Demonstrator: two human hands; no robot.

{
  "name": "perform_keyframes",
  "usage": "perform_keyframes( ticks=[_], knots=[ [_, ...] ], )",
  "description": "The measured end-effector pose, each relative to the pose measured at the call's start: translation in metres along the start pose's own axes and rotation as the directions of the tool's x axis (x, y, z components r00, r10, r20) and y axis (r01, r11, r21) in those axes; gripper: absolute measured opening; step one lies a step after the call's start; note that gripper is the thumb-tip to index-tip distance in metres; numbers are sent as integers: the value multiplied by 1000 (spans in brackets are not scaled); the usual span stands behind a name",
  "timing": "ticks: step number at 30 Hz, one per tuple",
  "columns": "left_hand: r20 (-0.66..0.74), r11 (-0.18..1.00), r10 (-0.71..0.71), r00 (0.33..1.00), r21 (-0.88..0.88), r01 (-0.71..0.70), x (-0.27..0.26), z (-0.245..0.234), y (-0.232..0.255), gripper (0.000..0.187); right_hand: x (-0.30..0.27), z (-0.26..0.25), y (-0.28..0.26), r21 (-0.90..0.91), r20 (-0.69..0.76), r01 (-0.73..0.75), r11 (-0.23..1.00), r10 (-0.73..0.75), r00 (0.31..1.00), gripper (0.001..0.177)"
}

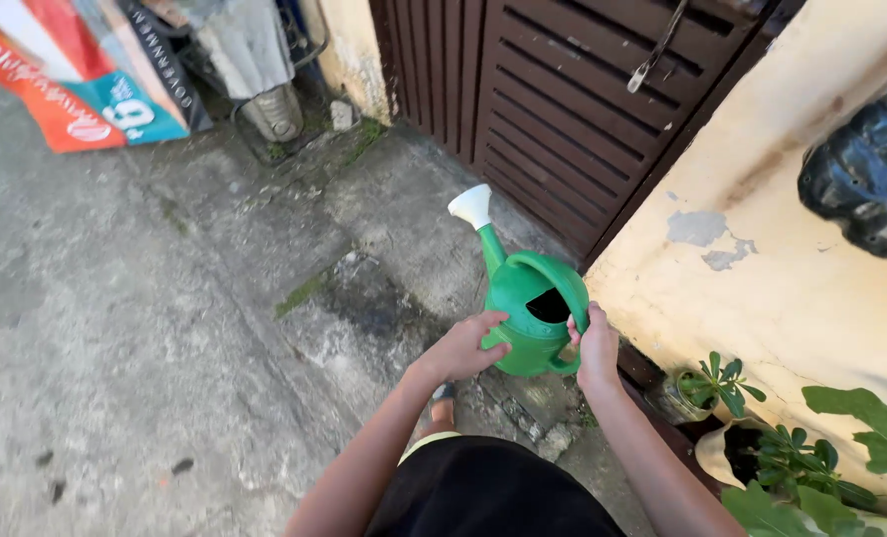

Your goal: Fill a watering can at a kitchen sink and water various outdoor potted plants.

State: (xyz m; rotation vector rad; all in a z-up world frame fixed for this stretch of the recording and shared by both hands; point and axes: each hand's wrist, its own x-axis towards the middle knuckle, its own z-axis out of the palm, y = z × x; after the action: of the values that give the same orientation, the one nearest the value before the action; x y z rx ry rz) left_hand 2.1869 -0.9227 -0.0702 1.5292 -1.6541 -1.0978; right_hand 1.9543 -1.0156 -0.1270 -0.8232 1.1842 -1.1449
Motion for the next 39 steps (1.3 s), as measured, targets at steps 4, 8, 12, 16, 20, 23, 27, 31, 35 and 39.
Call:
perform_keyframes(
  ticks=[4, 8, 12, 16, 20, 23, 27, 31, 35, 39],
  knots=[
    [81, 989, 143, 986, 34, -146, 131, -96, 5, 55, 101, 43, -26, -66, -159, 15, 998, -26, 987, 41],
    [-70, 962, 274, 959, 16, -273, 248, -161, 25, 48, 181, 69, -64, -53, -220, 139, 989, -148, 964, 32],
    [-67, 924, 379, 923, -34, -381, 355, -197, 56, 43, 264, 93, -95, -33, -294, 185, 982, -186, 937, 32],
    [-135, 799, 600, 788, 71, -597, 479, -213, 80, 46, 353, 98, -99, -52, -341, 175, 983, -182, 922, 31],
    [-168, 695, 719, 675, 211, -687, 610, -225, 109, 41, 425, 100, -111, -20, -389, 119, 993, -118, 914, 28],
    [-293, 552, 833, 469, 383, -740, 680, -247, 151, 57, 458, 102, -129, 9, -427, 26, 1000, -20, 904, 28],
    [-279, 527, 850, 447, 416, -741, 765, -250, 169, 78, 486, 87, -117, -72, -360, 129, 989, -146, 921, 36],
    [-269, 431, 902, 337, 586, -686, 843, -213, 140, 87, 518, 81, -115, -34, -435, 54, 998, -63, 898, 35],
    [-282, 386, 922, 264, 673, -630, 856, -199, 122, 85, 511, 103, -91, -2, -448, 132, 991, -119, 886, 39],
    [-245, 321, 947, 208, 682, -658, 858, -206, 124, 83, 502, 141, -66, -26, -564, 93, 995, -91, 821, 41]
  ],
)
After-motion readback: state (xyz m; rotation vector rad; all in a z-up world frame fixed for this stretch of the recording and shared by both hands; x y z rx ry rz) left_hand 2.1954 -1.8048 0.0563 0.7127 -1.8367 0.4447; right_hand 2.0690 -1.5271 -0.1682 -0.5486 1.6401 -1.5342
